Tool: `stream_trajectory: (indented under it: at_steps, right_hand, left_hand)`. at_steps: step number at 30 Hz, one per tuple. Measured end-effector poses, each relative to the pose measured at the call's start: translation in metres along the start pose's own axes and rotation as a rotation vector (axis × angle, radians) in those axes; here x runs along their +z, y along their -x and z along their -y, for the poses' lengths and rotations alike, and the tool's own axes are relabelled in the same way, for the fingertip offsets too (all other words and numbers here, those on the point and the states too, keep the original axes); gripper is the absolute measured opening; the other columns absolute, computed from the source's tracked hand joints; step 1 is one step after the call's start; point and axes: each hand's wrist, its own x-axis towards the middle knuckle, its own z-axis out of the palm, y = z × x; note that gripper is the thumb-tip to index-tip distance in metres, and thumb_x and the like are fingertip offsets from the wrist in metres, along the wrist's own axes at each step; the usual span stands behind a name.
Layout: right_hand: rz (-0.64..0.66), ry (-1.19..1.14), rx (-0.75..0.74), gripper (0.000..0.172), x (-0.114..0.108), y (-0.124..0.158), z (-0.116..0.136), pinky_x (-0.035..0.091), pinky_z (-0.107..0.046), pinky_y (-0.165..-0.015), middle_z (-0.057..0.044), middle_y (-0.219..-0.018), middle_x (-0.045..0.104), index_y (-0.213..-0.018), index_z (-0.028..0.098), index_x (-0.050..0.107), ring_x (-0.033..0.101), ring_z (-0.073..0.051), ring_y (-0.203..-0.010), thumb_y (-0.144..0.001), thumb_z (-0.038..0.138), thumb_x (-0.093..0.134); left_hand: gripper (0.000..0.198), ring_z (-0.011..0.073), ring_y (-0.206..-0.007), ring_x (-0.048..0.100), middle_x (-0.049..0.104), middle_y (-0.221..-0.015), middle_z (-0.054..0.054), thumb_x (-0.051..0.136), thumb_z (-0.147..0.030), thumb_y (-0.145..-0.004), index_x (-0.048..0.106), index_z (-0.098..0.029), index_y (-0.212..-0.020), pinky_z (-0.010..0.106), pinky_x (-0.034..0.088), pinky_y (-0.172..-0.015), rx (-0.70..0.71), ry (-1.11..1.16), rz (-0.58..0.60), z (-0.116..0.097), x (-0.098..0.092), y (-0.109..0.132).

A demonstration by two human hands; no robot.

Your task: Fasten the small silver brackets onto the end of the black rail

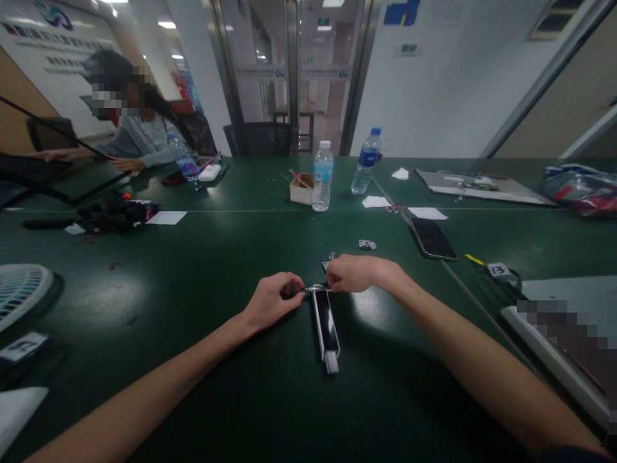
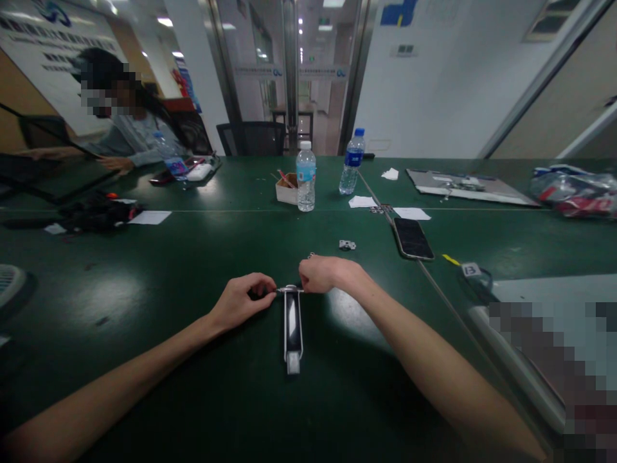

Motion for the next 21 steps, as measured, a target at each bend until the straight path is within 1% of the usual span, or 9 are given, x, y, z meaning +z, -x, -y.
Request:
stream_trajectory:
  at_steps: [6,15,21]
  right_hand:
    - [0.012,-0.02,-0.003,0.016,0.0025,-0.003,-0.005,0.042,-0.028,-0.059,-0.005,-0.085,0.065,-0.091,0.017,0.067,0.058,-0.016,-0.073,-0.085,0.023,0.054]
    - [0.012,-0.012,0.004,0.015,-0.001,0.0019,0.0026,0.042,-0.03,-0.063,-0.006,-0.084,0.064,-0.088,0.015,0.067,0.057,-0.017,-0.073,-0.086,0.02,0.053]
    - [0.071,0.026,-0.008,0.02,-0.0031,0.001,0.0025,0.04,-0.029,-0.065,-0.006,-0.087,0.065,-0.095,0.013,0.068,0.057,-0.016,-0.076,-0.085,0.02,0.051]
  left_hand:
    - [0.011,0.0142,-0.067,0.056,0.061,-0.079,0.0,0.06,-0.022,-0.083,0.062,-0.016,-0.093,0.026,0.046,-0.059,-0.037,0.014,0.012,-0.0025,-0.0003,0.0002]
    - [0.012,0.0138,-0.065,0.056,0.062,-0.076,0.0,0.06,-0.022,-0.083,0.064,-0.015,-0.092,0.026,0.046,-0.058,-0.057,0.03,0.006,-0.0043,-0.0012,-0.0007]
    - [0.016,0.0135,-0.063,0.057,0.064,-0.075,0.001,0.06,-0.026,-0.083,0.066,-0.015,-0.092,0.026,0.047,-0.059,-0.112,0.048,0.043,-0.0054,-0.002,-0.002]
